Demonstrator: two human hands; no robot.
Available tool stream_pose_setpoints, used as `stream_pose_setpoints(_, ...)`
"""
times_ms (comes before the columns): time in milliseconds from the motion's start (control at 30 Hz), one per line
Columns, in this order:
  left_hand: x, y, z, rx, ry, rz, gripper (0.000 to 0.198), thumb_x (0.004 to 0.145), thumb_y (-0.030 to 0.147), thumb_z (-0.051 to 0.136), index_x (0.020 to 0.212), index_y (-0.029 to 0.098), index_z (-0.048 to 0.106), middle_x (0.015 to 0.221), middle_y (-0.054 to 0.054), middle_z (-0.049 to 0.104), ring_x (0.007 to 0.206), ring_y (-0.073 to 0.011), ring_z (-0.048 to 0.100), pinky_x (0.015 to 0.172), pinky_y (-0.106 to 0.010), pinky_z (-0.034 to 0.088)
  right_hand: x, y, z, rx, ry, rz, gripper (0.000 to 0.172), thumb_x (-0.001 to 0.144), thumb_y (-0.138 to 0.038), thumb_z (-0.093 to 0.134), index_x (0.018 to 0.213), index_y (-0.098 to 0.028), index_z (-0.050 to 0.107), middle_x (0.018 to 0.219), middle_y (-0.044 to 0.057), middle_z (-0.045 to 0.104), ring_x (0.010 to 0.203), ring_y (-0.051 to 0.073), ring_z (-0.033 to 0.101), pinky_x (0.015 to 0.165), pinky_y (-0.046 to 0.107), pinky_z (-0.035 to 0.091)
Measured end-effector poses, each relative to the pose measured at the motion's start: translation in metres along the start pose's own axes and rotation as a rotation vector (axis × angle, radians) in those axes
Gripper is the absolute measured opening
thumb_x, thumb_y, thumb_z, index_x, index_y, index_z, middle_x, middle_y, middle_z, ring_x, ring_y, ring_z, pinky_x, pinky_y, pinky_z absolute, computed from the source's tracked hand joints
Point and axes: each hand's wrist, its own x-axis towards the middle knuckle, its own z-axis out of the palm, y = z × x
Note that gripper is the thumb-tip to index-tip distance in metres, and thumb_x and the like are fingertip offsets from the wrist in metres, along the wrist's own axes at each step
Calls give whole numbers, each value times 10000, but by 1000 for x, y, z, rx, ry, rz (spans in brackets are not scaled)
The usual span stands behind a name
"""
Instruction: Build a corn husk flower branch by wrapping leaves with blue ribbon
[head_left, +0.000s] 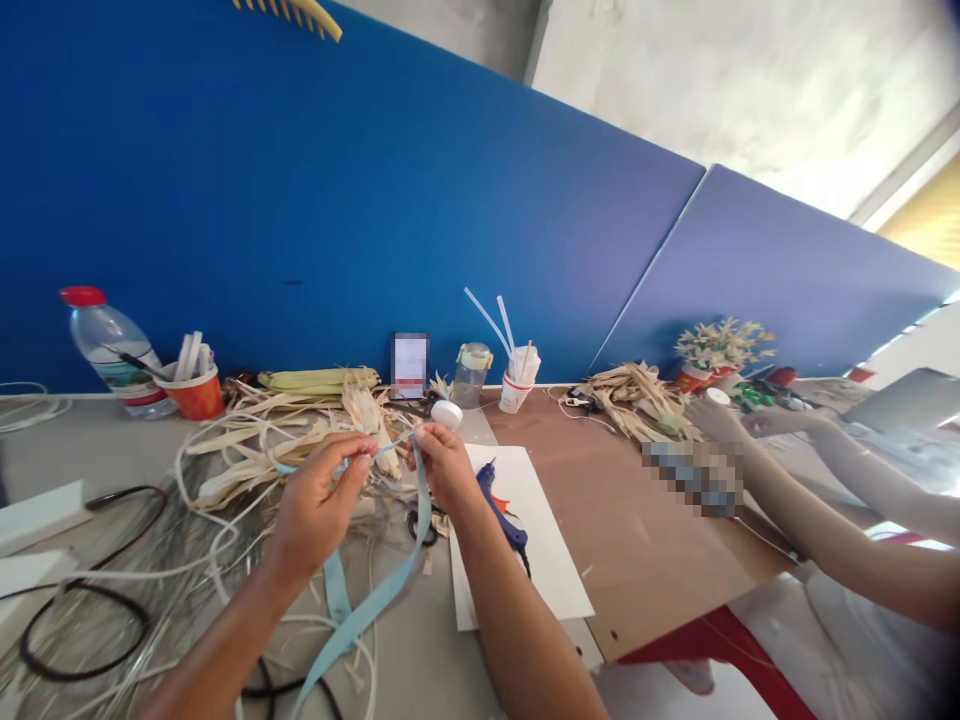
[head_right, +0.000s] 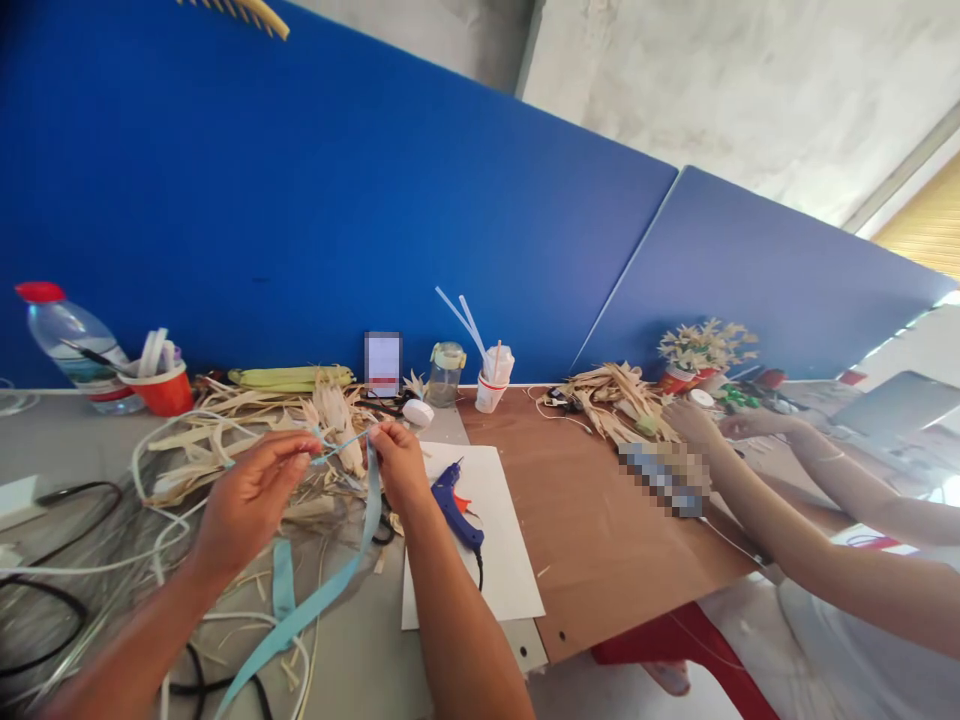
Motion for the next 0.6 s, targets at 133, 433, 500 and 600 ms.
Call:
stream_pose_setpoints(133, 29, 22, 0, -84, -40, -219, 145, 616, 173, 751, 759, 194, 734, 868, -64, 692, 903, -240, 595, 834, -282, 456, -2, -8, 2, 118, 32, -17, 174, 674, -339, 622, 713, -197, 529, 597, -40, 553, 461, 89, 439, 476, 222, 362)
stream_pose_setpoints(433, 95, 92, -8, -374, -253, -623, 232, 674, 121, 717, 905, 102, 700, 881, -152, 678, 817, -328, 664, 643, -433, 553, -5, -31, -10, 535, 3, 190, 119, 728, -248, 563, 671, -192, 475, 535, -56, 434, 418, 72, 314, 439, 209, 318)
stream_pose_setpoints(500, 103, 105, -13, -336, -183, -653, 225, 698, 110, 692, 923, 104, 693, 933, -152, 670, 834, -321, 663, 623, -442, 554, -4, -32, -14, 595, -59, 237, 124, 757, -225, 545, 667, -184, 470, 535, -63, 417, 402, 62, 266, 426, 198, 303)
stream_pose_setpoints(600, 110, 113, -27, -195, -171, -661, 233, 815, 158, 578, 992, 31, 659, 1039, -173, 639, 858, -285, 653, 597, -400, 540, -1, -31, -19, 629, -107, 278, 115, 786, -206, 514, 683, -176, 474, 540, -71, 400, 389, 55, 213, 402, 187, 274)
